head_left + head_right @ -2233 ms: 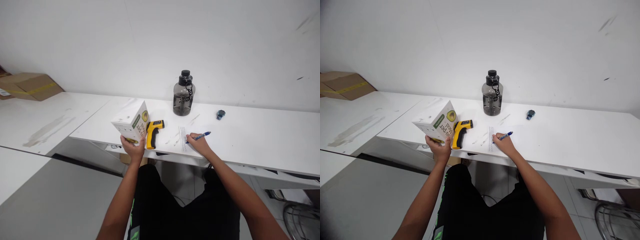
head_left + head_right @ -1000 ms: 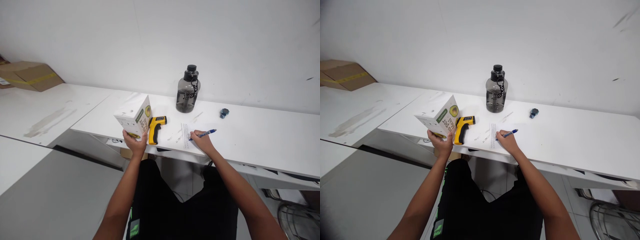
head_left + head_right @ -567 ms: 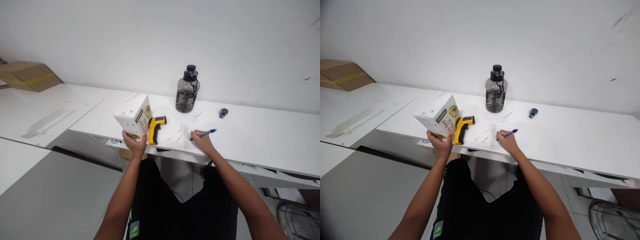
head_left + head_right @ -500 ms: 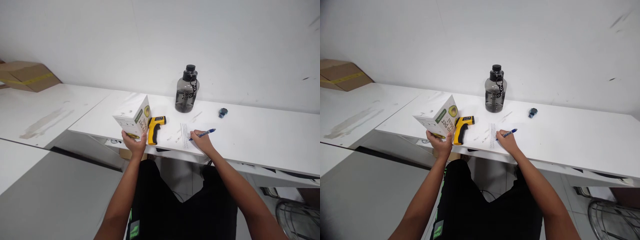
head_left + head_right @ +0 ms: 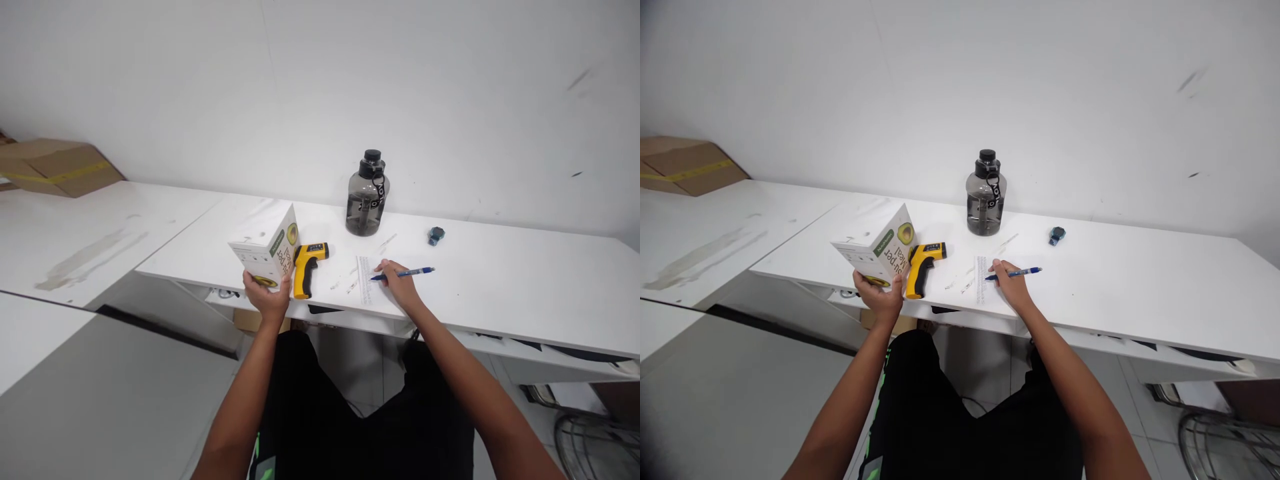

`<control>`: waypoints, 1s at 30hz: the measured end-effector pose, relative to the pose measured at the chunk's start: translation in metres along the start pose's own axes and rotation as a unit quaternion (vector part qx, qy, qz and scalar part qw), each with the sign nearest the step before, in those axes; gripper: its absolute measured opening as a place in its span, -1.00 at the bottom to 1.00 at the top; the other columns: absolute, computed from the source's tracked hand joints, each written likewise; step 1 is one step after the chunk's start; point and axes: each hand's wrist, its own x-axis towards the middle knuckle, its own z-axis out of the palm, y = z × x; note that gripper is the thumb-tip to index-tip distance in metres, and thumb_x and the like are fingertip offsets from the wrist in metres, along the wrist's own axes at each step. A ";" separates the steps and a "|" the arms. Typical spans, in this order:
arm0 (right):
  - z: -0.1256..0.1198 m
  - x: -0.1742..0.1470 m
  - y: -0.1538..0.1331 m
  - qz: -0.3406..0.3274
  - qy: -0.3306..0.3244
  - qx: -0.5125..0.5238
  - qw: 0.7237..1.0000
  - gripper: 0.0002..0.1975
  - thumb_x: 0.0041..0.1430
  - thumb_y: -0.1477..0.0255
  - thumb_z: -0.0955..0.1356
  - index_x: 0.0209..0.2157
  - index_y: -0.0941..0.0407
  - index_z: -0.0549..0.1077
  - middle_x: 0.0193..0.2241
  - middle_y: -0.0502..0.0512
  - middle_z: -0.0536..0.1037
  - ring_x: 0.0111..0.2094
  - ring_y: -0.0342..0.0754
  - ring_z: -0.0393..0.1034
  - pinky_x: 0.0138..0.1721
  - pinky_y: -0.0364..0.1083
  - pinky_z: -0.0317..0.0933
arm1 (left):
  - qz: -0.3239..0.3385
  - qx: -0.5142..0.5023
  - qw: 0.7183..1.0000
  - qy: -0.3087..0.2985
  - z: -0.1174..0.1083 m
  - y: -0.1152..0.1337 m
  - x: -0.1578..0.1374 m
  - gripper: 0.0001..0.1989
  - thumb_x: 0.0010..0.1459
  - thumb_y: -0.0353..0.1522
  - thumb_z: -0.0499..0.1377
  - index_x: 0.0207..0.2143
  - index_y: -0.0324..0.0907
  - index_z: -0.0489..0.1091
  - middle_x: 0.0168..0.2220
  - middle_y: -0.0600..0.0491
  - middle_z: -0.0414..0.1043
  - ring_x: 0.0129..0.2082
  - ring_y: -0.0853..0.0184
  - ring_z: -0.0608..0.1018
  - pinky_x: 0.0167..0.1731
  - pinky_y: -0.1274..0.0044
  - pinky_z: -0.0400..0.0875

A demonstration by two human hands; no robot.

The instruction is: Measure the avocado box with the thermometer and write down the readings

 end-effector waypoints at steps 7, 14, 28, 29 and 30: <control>0.004 -0.001 0.007 -0.080 0.107 -0.095 0.986 -0.59 0.18 0.09 0.22 -0.34 0.12 0.48 -0.40 0.10 0.52 -0.31 0.01 0.40 -0.23 -0.06 0.22 | 0.003 0.017 1.000 0.001 -0.005 0.009 0.003 -0.06 -0.11 -0.08 0.23 0.19 -0.41 -0.03 0.05 -0.32 0.23 0.07 -0.01 0.34 0.02 0.24 0.26; 0.008 0.010 0.021 -0.036 0.080 -0.152 0.985 -0.57 0.07 0.38 0.23 0.01 0.10 0.27 -0.22 0.13 0.54 -0.47 -0.06 0.37 -0.30 -0.02 0.26 | -0.011 0.008 1.000 -0.005 -0.009 0.015 0.006 -0.08 -0.11 -0.08 0.24 0.19 -0.37 0.00 0.02 -0.28 0.27 0.02 0.00 0.38 -0.02 0.23 0.29; 0.008 0.015 0.029 0.013 0.081 -0.095 0.992 -0.56 0.00 0.36 0.21 -0.05 0.10 0.39 -0.29 0.05 0.59 -0.40 -0.04 0.42 -0.20 -0.02 0.27 | 0.014 -0.084 0.987 -0.135 -0.030 0.006 0.011 0.07 -0.18 -0.04 0.30 0.25 -0.28 -0.15 0.14 -0.29 0.14 0.13 -0.01 0.28 0.09 0.17 0.17; 0.008 0.014 0.028 0.014 0.081 -0.097 0.992 -0.55 0.00 0.36 0.21 -0.04 0.11 0.39 -0.28 0.05 0.59 -0.40 -0.05 0.42 -0.20 -0.03 0.26 | 0.020 -0.087 0.983 -0.159 -0.034 0.005 0.011 0.14 -0.23 -0.02 0.32 0.26 -0.28 -0.19 0.17 -0.30 0.10 0.15 -0.02 0.25 0.10 0.17 0.14; 0.008 0.014 0.027 0.016 0.081 -0.099 0.992 -0.55 0.00 0.36 0.21 -0.04 0.12 0.39 -0.28 0.05 0.59 -0.41 -0.05 0.41 -0.20 -0.03 0.26 | 0.025 -0.083 0.980 -0.181 -0.037 0.005 0.012 0.20 -0.27 -0.01 0.33 0.27 -0.28 -0.24 0.20 -0.32 0.06 0.19 -0.05 0.21 0.13 0.15 0.11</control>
